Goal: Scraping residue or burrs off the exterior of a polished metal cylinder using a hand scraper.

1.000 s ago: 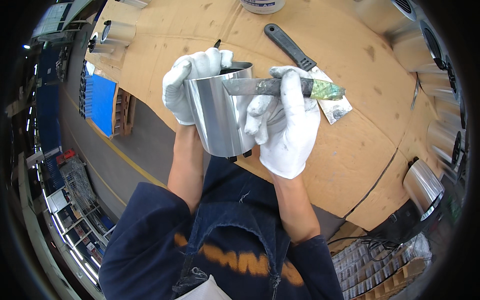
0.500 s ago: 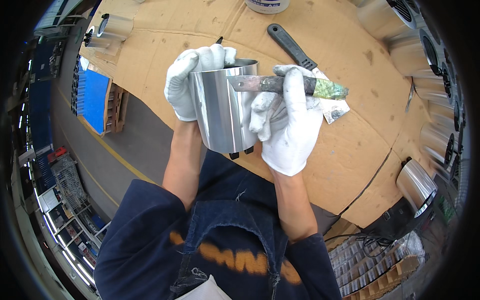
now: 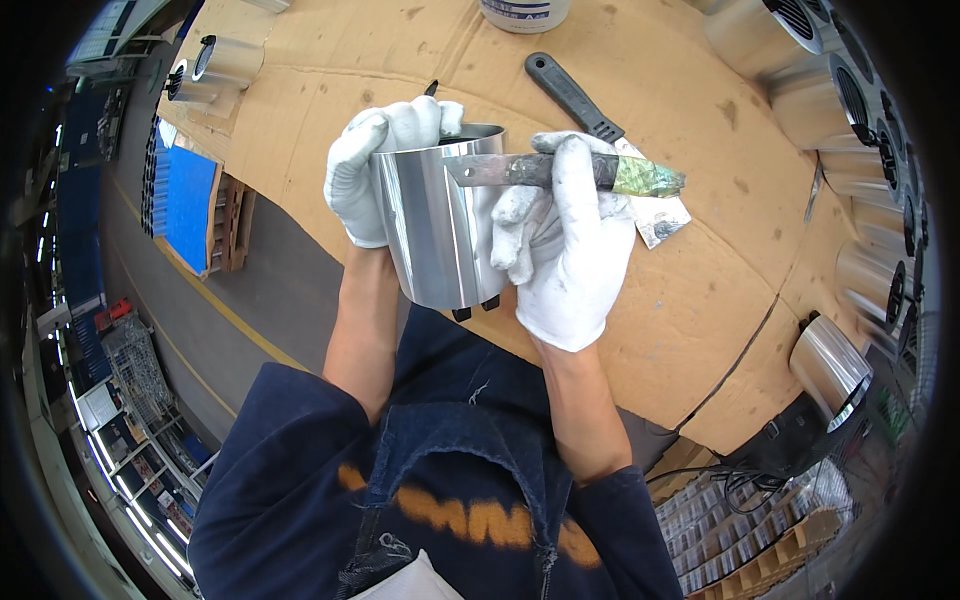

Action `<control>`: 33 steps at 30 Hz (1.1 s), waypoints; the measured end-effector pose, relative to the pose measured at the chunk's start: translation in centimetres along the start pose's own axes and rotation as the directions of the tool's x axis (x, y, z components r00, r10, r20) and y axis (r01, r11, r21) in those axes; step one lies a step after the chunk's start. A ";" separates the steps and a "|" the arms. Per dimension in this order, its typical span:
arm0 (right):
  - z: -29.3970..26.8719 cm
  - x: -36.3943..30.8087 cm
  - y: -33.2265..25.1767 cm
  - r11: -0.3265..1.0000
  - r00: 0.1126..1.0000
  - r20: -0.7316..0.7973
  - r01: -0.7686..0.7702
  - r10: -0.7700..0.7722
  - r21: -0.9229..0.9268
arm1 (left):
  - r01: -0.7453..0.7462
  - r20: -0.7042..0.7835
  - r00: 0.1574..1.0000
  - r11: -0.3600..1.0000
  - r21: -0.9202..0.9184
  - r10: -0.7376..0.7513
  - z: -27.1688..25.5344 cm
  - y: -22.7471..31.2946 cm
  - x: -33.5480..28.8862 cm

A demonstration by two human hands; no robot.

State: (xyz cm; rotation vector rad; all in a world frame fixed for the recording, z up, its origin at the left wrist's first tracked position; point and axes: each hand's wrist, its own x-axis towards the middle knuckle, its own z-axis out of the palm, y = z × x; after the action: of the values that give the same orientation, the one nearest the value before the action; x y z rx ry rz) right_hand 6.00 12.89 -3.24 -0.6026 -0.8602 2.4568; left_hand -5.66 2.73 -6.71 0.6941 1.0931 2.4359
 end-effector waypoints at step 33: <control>0.3 -0.3 -0.4 0.998 1.000 -0.015 0.018 -0.019 -0.068 | 0.000 0.051 0.999 0.999 -0.035 0.002 -1.0 0.0 -0.2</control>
State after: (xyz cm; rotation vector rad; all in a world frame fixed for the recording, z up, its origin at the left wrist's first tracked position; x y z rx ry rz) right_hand 6.19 12.88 -2.71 -0.6338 -0.9424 2.4112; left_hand -6.08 2.11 -7.32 0.7414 1.0288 2.4182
